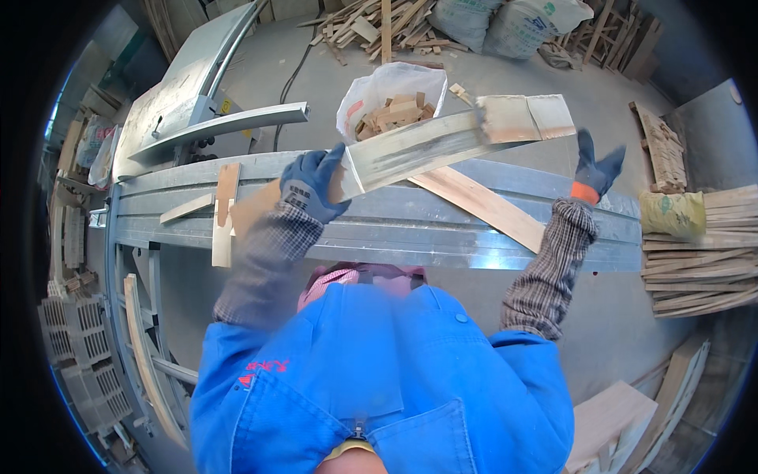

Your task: The person picks up small wooden pieces from a workbench, inspects them, and places them into a white plastic bag. The person also handles larger planks and stacks them on the bench. The task involves sorting and organizing wood pieces in a workshop.

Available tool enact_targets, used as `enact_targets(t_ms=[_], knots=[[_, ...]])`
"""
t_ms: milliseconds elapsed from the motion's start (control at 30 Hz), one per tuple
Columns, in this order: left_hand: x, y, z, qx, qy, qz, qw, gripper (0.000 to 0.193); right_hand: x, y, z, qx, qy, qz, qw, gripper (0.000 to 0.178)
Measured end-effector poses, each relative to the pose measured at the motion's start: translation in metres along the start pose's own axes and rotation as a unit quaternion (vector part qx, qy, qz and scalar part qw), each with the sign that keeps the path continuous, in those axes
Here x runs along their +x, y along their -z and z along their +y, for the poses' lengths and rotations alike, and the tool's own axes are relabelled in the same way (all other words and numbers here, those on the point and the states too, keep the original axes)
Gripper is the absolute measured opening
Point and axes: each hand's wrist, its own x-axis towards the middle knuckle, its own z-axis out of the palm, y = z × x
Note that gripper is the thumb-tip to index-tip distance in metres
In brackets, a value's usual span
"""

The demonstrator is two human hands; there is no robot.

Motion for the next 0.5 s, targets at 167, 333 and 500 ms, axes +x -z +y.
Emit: enact_targets(t_ms=[167, 333, 500], knots=[[0.0, 0.019, -0.003, -0.013, -0.026, -0.092, 0.995, 0.082, -0.108, -0.043, -0.221, -0.062, 0.446, -0.488, 0.748, 0.096], [-0.012, 0.011, -0.007, -0.151, 0.039, -0.215, 0.964, 0.098, -0.143, -0.074, -0.195, -0.109, 0.413, -0.658, 0.62, 0.08], [-0.078, -0.04, -0.015, -0.294, 0.105, -0.18, 0.933, 0.102, -0.193, -0.08, -0.186, -0.045, 0.334, -0.694, 0.636, 0.061]])
